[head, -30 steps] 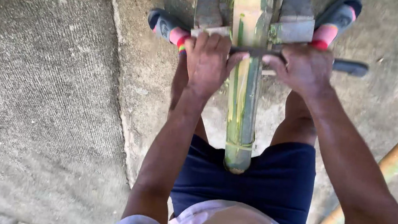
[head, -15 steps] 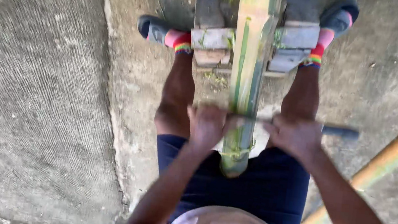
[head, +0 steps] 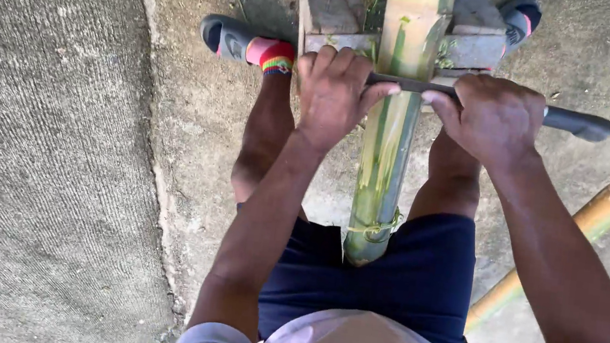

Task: Shaving the outer layer of a bamboo pole using a knife.

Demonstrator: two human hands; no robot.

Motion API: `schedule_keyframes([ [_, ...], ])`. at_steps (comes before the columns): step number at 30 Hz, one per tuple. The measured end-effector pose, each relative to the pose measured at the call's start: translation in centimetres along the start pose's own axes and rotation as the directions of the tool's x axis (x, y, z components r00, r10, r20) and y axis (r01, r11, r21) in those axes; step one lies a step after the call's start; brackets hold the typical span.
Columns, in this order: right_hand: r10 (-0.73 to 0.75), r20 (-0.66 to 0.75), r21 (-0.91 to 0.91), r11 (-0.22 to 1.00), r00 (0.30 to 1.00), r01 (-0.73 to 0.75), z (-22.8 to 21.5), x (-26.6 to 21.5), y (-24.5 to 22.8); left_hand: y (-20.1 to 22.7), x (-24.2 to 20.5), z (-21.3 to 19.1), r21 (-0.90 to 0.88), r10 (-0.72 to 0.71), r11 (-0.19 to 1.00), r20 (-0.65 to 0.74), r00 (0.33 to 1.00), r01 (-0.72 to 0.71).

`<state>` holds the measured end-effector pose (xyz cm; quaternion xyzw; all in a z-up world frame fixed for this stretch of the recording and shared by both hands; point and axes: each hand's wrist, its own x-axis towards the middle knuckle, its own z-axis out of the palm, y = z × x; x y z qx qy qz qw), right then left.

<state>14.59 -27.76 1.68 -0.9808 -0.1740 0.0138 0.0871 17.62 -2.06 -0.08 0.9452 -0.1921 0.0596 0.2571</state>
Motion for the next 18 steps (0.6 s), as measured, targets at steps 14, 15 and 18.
schedule_keyframes([
  [14, 0.077, 0.075, 0.034, 0.996, 0.994, -0.079, 0.9, -2.5, 0.0, 0.5, -0.1, 0.0, -0.096, -0.015, 0.995, 0.075, 0.997, 0.022],
  [15, 0.034, 0.026, 0.058, 0.998, 0.999, -0.035, 0.3, -3.1, -1.1, 0.9, -1.6, 0.1, -0.090, -0.058, 0.993, 0.156, 0.986, 0.073],
  [18, 0.079, 0.110, 0.165, 0.982, 0.991, -0.096, 0.1, -9.8, -5.2, 4.4, -9.8, -2.1, -0.065, -0.056, 0.996, 0.121, 0.991, 0.064],
])
